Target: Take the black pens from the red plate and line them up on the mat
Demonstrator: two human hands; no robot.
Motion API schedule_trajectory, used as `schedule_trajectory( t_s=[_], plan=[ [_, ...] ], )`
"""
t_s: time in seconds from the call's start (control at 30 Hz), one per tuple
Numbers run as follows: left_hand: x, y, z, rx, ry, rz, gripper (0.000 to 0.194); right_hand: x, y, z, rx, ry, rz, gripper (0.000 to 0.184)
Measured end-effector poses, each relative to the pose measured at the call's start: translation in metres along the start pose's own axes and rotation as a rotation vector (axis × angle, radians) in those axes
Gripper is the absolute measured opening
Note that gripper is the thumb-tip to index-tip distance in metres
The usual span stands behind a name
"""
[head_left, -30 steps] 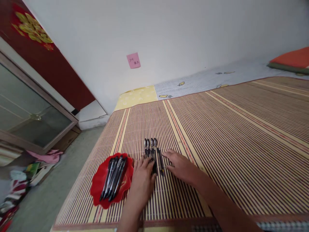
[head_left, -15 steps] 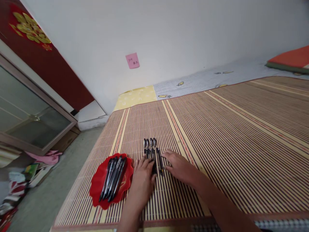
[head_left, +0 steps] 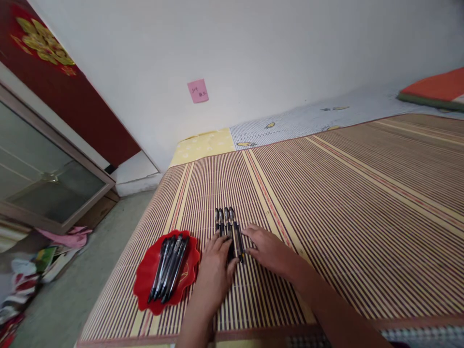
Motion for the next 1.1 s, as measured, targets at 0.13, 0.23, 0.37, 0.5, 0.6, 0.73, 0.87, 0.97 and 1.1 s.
schedule_trajectory(
  t_s=[0.13, 0.23, 0.37, 0.5, 0.6, 0.73, 0.87, 0.97, 1.1],
  plan=[
    [-0.006, 0.002, -0.01, 0.045, 0.032, -0.06, 0.039, -0.015, 0.002, 0.001, 0.044, -0.042, -0.063, 0.049],
    [-0.015, 0.006, -0.031, 0.131, 0.071, -0.126, 0.034, -0.092, 0.032, 0.002, 0.089, -0.102, -0.591, 0.052],
    [-0.023, 0.008, -0.046, 0.202, 0.091, -0.194, 0.028, -0.185, 0.13, -0.005, 0.127, -0.136, -1.452, 0.053],
    [-0.027, -0.01, -0.027, 0.154, 0.04, -0.2, 0.029, -0.198, 0.135, -0.032, 0.191, -0.162, -1.418, 0.044],
    [-0.032, -0.037, -0.011, 0.118, -0.022, -0.173, 0.032, -0.181, 0.107, -0.052, 0.235, -0.177, -1.207, 0.034],
    [-0.037, -0.078, 0.005, 0.063, -0.122, -0.09, 0.034, -0.168, 0.085, -0.051, 0.167, -0.168, -1.077, 0.028],
    [-0.031, -0.111, 0.019, 0.018, -0.158, 0.077, 0.035, -0.17, 0.085, -0.051, 0.158, -0.179, -1.064, 0.026],
    [-0.025, -0.125, 0.027, 0.01, -0.164, 0.162, 0.036, -0.17, 0.087, -0.057, 0.183, -0.203, -1.048, 0.027],
    [-0.016, -0.131, 0.033, 0.015, -0.176, 0.23, 0.039, -0.168, 0.086, -0.065, 0.207, -0.237, -1.031, 0.029]
  ],
)
Point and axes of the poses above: each hand's wrist, its own y-axis away from the middle knuckle, its own x-axis out of the palm, z = x × y, the point moved 10 cm from there along -y, towards the middle knuckle, and after that the axes turned 13 degrees about y, right-handed, at the moved point
